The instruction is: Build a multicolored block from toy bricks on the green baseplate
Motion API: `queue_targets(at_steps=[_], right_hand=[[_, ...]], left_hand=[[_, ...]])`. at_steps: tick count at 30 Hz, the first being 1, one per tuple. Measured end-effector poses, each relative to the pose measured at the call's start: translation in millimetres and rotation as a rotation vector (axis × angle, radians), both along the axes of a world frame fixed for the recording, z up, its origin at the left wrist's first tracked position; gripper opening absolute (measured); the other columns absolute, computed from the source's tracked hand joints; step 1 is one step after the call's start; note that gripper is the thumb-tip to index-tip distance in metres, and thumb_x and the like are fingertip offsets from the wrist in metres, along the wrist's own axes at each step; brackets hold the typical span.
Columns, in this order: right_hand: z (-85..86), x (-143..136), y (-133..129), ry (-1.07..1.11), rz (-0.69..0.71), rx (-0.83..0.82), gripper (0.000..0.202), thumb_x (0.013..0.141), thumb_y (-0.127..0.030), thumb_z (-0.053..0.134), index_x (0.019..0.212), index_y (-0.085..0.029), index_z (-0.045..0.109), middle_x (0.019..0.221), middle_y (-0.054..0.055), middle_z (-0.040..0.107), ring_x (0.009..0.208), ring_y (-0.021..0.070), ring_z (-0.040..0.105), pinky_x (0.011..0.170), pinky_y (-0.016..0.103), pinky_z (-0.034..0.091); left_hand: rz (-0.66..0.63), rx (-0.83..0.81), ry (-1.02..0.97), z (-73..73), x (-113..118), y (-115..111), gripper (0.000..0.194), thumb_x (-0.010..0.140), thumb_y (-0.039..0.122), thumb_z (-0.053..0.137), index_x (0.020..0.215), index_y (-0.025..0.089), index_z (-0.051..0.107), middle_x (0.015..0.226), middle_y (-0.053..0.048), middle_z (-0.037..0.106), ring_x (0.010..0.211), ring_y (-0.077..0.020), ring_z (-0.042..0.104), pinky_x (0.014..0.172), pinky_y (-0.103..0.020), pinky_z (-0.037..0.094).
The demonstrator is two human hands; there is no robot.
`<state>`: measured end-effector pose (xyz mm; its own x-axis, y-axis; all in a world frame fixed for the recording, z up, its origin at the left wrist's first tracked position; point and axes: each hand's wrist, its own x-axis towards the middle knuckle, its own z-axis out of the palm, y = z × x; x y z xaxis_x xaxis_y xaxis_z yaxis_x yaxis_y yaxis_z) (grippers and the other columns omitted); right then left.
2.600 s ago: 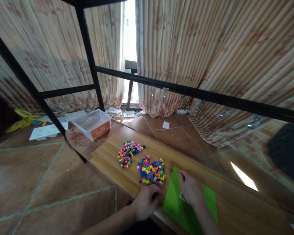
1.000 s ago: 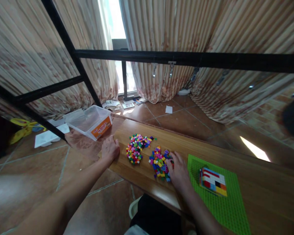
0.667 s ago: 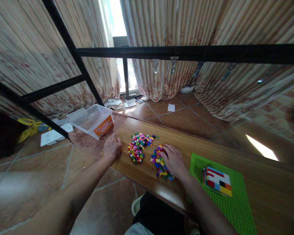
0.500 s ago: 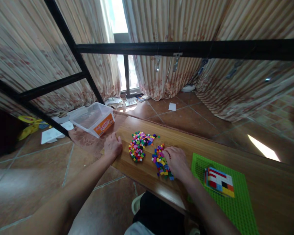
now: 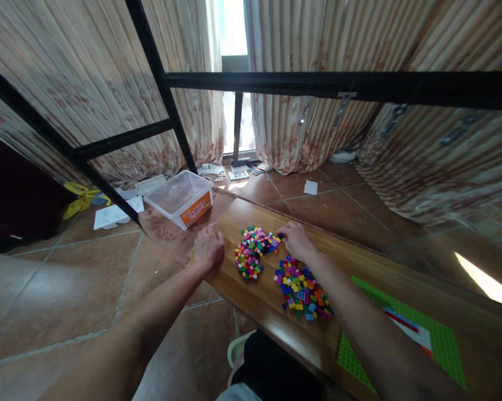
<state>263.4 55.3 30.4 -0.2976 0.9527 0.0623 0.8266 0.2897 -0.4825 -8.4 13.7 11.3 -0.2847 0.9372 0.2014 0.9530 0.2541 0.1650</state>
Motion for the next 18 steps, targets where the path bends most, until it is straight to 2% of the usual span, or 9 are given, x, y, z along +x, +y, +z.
queue_targets(at_steps=[3, 5, 9, 10, 11, 12, 14, 16, 18], right_hand=[[3.7, 2.1, -3.7, 0.085, -0.030, -0.004, 0.023, 0.076, -0.008, 0.058, 0.091, -0.018, 0.072, 0.104, 0.011, 0.065, 0.109, 0.0236, 0.050, 0.097, 0.035, 0.036], [9.0, 4.1, -14.3, 0.168, -0.076, 0.004, 0.022, 0.079, -0.011, 0.057, 0.094, -0.018, 0.071, 0.106, 0.011, 0.065, 0.108, 0.0233, 0.052, 0.097, 0.037, 0.037], [18.8, 11.0, -62.1, 0.382, -0.171, -0.011, 0.031, 0.092, -0.026, 0.042, 0.111, -0.019, 0.065, 0.105, 0.008, 0.068, 0.091, 0.0180, 0.061, 0.086, 0.035, 0.047], [20.7, 13.3, -78.6, 0.479, -0.196, -0.037, 0.036, 0.094, -0.031, 0.036, 0.113, -0.020, 0.064, 0.099, 0.007, 0.069, 0.084, 0.0165, 0.062, 0.079, 0.033, 0.050], [22.6, 15.6, -95.7, 0.782, -0.229, -0.140, 0.036, 0.093, -0.038, 0.041, 0.111, -0.019, 0.065, 0.095, 0.007, 0.070, 0.081, 0.0165, 0.063, 0.076, 0.032, 0.051], [24.9, 17.8, -112.8, 1.056, -0.267, -0.237, 0.034, 0.089, -0.044, 0.050, 0.106, -0.020, 0.067, 0.091, 0.006, 0.071, 0.078, 0.0161, 0.062, 0.074, 0.032, 0.051], [31.1, 22.0, -144.1, 1.392, -0.363, -0.362, 0.031, 0.076, -0.045, 0.069, 0.095, -0.021, 0.071, 0.084, 0.004, 0.071, 0.072, 0.0131, 0.061, 0.070, 0.027, 0.051], [39.2, 26.5, -169.4, 1.562, -0.455, -0.411, 0.031, 0.067, -0.042, 0.079, 0.088, -0.021, 0.073, 0.080, 0.002, 0.070, 0.068, 0.0106, 0.059, 0.065, 0.024, 0.050], [47.7, 32.3, -189.4, 1.624, -0.535, -0.401, 0.031, 0.063, -0.041, 0.083, 0.085, -0.020, 0.073, 0.079, 0.002, 0.071, 0.066, 0.0091, 0.058, 0.062, 0.021, 0.049]], left_hand=[[0.007, -0.009, 0.006, 0.5, -0.1, -0.3, 0.041, 0.093, 0.031, 0.039, 0.125, 0.009, 0.051, 0.116, -0.018, 0.062, 0.107, -0.0291, 0.058, 0.090, -0.039, 0.046], [0.007, -0.006, 0.005, 0.2, -0.8, -0.4, 0.041, 0.093, 0.032, 0.039, 0.126, 0.010, 0.051, 0.117, -0.017, 0.062, 0.106, -0.0295, 0.059, 0.089, -0.039, 0.046], [-0.013, 0.018, 0.000, -1.1, -1.8, -0.3, 0.040, 0.092, 0.031, 0.039, 0.124, 0.010, 0.052, 0.115, -0.017, 0.063, 0.106, -0.0289, 0.059, 0.091, -0.039, 0.045], [-0.017, 0.022, -0.002, -1.5, -1.9, -0.1, 0.040, 0.092, 0.031, 0.039, 0.123, 0.009, 0.052, 0.115, -0.017, 0.063, 0.106, -0.0288, 0.059, 0.092, -0.039, 0.045], [-0.020, 0.026, -0.007, -1.8, -2.0, 0.3, 0.041, 0.092, 0.031, 0.039, 0.123, 0.009, 0.052, 0.115, -0.017, 0.063, 0.107, -0.0289, 0.059, 0.092, -0.039, 0.045], [-0.022, 0.031, -0.016, -2.0, -2.4, 0.8, 0.041, 0.091, 0.031, 0.039, 0.123, 0.009, 0.052, 0.115, -0.018, 0.062, 0.107, -0.0290, 0.059, 0.093, -0.039, 0.045], [-0.022, 0.047, -0.052, -2.0, -4.4, 2.4, 0.041, 0.091, 0.031, 0.041, 0.122, 0.008, 0.053, 0.115, -0.019, 0.062, 0.109, -0.0293, 0.059, 0.095, -0.041, 0.044], [-0.027, 0.082, -0.112, -0.8, -8.3, 3.7, 0.040, 0.089, 0.030, 0.044, 0.121, 0.008, 0.054, 0.115, -0.020, 0.062, 0.110, -0.0296, 0.058, 0.097, -0.042, 0.043], [-0.033, 0.161, -0.197, 2.1, -11.5, 2.4, 0.041, 0.086, 0.031, 0.048, 0.119, 0.009, 0.055, 0.118, -0.019, 0.061, 0.114, -0.0301, 0.056, 0.101, -0.044, 0.041]])
